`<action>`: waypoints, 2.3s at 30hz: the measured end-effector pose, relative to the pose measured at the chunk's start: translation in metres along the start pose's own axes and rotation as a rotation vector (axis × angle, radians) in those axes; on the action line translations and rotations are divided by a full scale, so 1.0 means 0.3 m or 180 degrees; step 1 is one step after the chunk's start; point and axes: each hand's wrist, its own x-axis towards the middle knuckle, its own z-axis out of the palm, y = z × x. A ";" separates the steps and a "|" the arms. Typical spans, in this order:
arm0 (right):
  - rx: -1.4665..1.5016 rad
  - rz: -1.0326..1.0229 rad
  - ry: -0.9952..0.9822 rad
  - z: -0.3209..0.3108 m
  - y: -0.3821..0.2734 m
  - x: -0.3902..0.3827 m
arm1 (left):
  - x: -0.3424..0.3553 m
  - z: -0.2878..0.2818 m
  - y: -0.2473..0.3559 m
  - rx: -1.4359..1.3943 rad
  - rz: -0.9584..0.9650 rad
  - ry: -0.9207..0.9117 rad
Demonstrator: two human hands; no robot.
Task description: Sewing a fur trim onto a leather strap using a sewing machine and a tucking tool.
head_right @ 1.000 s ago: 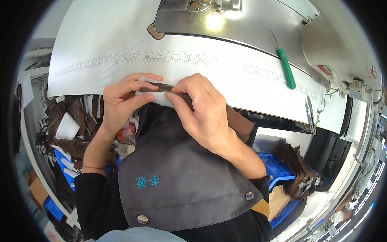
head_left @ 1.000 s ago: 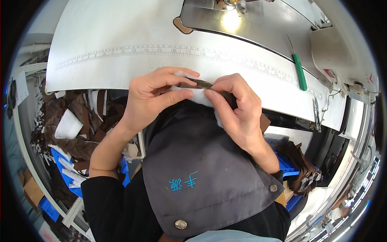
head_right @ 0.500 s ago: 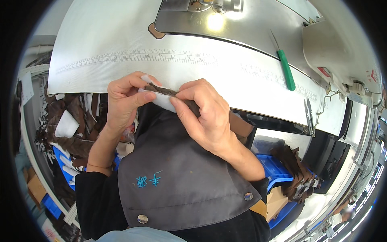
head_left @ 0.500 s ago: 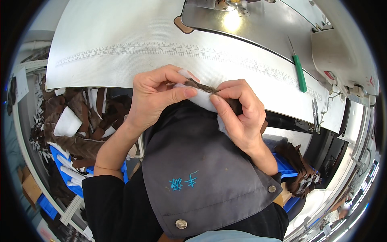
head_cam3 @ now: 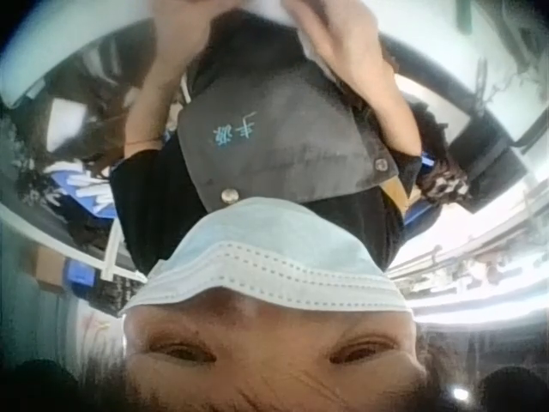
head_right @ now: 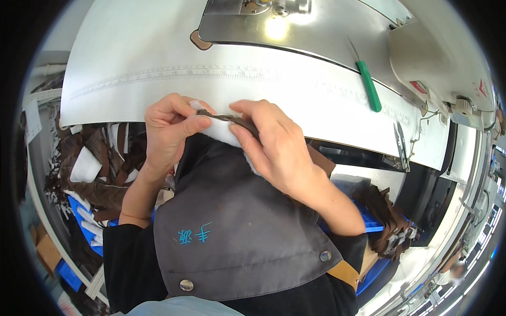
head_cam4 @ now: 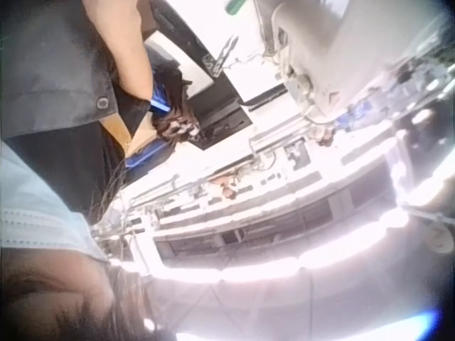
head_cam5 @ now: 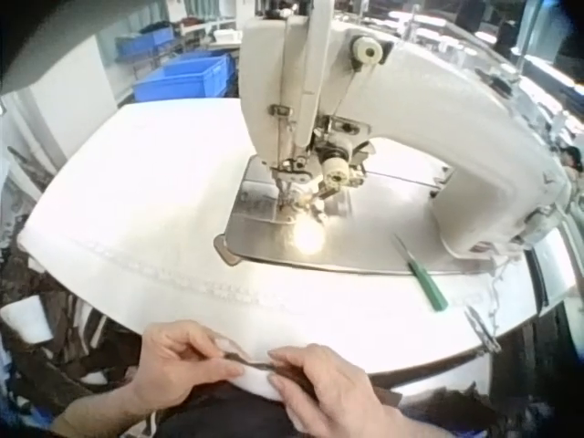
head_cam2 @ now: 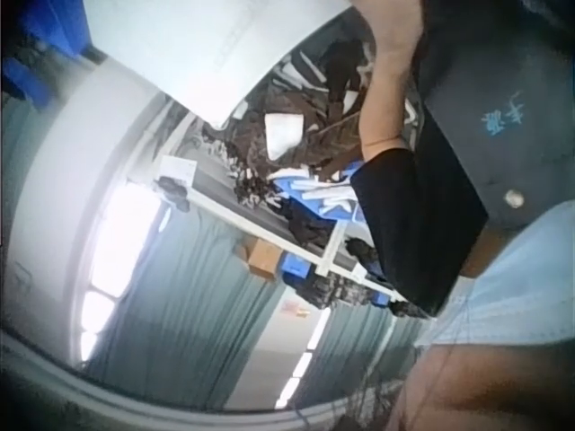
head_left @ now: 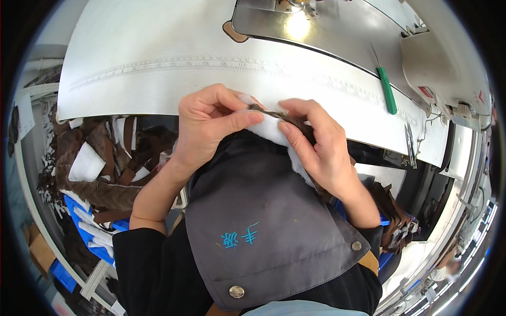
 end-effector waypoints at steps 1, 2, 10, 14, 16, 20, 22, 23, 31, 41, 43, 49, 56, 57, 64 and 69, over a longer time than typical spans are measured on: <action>-0.0280 -0.0184 -0.0338 -0.013 0.004 0.007 | 0.000 0.001 -0.001 0.0017 0.0094 -0.0033; -0.0284 -0.0188 -0.0339 -0.023 0.005 0.006 | 0.001 0.000 -0.001 0.0038 0.0192 -0.0063; -0.0073 -0.1086 0.0190 0.040 -0.028 0.163 | 0.243 -0.152 0.169 0.0799 -0.0107 -0.0610; -0.0115 -0.1107 0.0023 0.073 0.051 0.240 | 0.458 -0.166 0.238 0.1342 -0.0485 -0.1070; -0.0683 -0.1103 -0.0369 0.064 0.098 0.269 | 0.533 -0.170 0.193 0.1806 -0.0909 -0.1216; -0.1598 -0.2385 0.0283 0.041 0.216 0.355 | 0.616 -0.099 0.181 0.2433 -0.0654 -0.1312; -0.1750 -0.2197 0.0088 0.018 0.224 0.350 | 0.627 -0.085 0.139 0.2345 -0.0247 -0.1382; -0.2155 -0.1975 -0.0056 0.009 0.212 0.347 | 0.627 -0.086 0.117 0.2265 0.0148 -0.1432; -0.2697 -0.1717 0.0329 0.030 0.210 0.345 | 0.588 -0.075 0.046 0.2421 0.0699 -0.0807; -0.2908 -0.1569 0.0409 0.034 0.218 0.366 | 0.515 -0.144 0.053 0.4381 0.3048 -0.1133; -0.2946 -0.1524 0.0434 0.031 0.213 0.375 | 0.534 -0.140 0.069 0.4399 0.2970 -0.1265; -0.2858 -0.1384 0.0337 0.016 0.215 0.404 | 0.595 -0.133 0.088 0.4397 0.2779 -0.1526; -0.2795 -0.1338 0.0523 0.027 0.241 0.429 | 0.627 -0.147 0.064 0.4232 0.2546 -0.1172; -0.2844 -0.1336 0.0565 0.027 0.241 0.429 | 0.628 -0.146 0.063 0.4220 0.2545 -0.1135; -0.3114 -0.1241 0.0720 0.020 0.237 0.430 | 0.647 -0.134 0.057 0.4115 0.2774 -0.1152; -0.3231 -0.1266 0.0713 0.012 0.239 0.431 | 0.655 -0.121 0.059 0.4039 0.2751 -0.1107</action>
